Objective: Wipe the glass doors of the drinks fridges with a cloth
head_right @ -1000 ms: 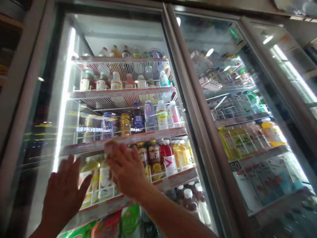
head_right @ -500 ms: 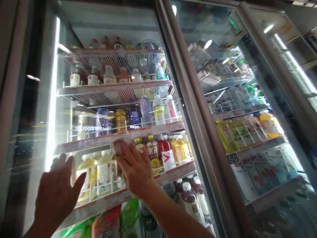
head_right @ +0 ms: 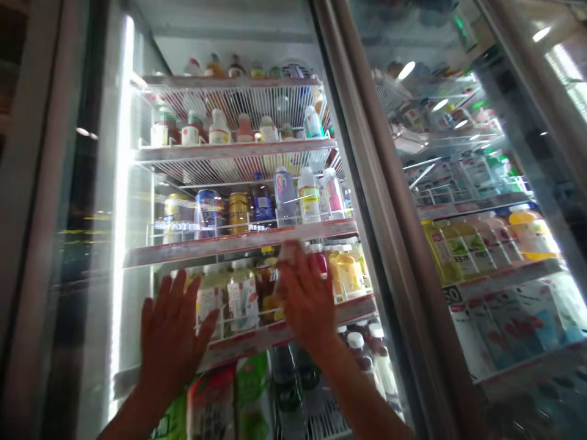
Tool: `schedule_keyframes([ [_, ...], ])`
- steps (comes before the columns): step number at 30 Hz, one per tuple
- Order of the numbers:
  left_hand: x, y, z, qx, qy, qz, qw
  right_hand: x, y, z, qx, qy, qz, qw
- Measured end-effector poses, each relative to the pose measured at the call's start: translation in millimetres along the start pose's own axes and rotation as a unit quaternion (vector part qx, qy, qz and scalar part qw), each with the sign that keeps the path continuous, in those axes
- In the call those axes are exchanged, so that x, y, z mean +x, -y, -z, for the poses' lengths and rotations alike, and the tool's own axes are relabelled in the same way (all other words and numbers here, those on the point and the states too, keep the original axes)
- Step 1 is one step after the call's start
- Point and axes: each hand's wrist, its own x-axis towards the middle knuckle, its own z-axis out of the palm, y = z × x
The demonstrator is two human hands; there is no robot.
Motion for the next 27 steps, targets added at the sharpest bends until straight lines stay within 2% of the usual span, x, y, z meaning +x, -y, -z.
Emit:
schedule_keyframes([
  [2, -2, -12, -3.6, -0.002, -0.006, -0.009, 1.000, 2, -15, 3, -0.028, -0.026, -0.058, 0.998],
  [4, -3, -16, -5.3, -0.001, -0.006, -0.003, 1.000, 1, -11, 2, -0.029, -0.024, -0.078, 0.996],
  [7, -3, -15, -4.7, -0.002, 0.004, 0.005, 1.000, -4, 10, 1, 0.005, 0.025, -0.009, 1.000],
  [9, -3, -13, -3.9, -0.003, 0.009, 0.004, 1.000, -8, 6, 5, 0.006, 0.043, 0.027, 0.999],
  [10, -3, -13, -3.6, -0.002, 0.011, 0.004, 1.000, -10, -4, 8, -0.005, 0.039, 0.023, 0.999],
  [13, -2, -15, -3.3, -0.002, 0.011, 0.000, 1.000, -14, -40, 18, -0.060, 0.003, -0.059, 0.996],
  [15, -2, -17, -2.9, -0.007, 0.010, 0.000, 1.000, -15, -43, 18, -0.072, -0.013, -0.103, 0.992],
  [17, 0, -18, -2.0, -0.013, 0.014, 0.007, 1.000, -19, -24, 14, -0.045, 0.009, -0.074, 0.996],
  [19, 0, -18, -0.7, -0.019, 0.023, 0.024, 0.999, -25, -3, 12, -0.005, 0.057, 0.008, 0.998],
  [21, -2, -19, 0.4, -0.027, 0.029, 0.034, 0.999, -32, -1, 16, 0.014, 0.090, 0.067, 0.994],
  [22, -4, -20, 0.4, -0.031, 0.030, 0.036, 0.998, -36, -10, 21, 0.008, 0.089, 0.064, 0.994],
  [23, -8, -22, 0.0, -0.034, 0.030, 0.037, 0.998, -40, -23, 26, -0.009, 0.071, 0.037, 0.997],
  [25, -15, -26, -2.6, -0.039, 0.018, 0.034, 0.999, -45, -52, 33, -0.059, 0.009, -0.060, 0.996],
  [27, -22, -30, -6.5, -0.041, -0.011, 0.028, 0.999, -51, -60, 34, -0.086, -0.031, -0.125, 0.988],
])
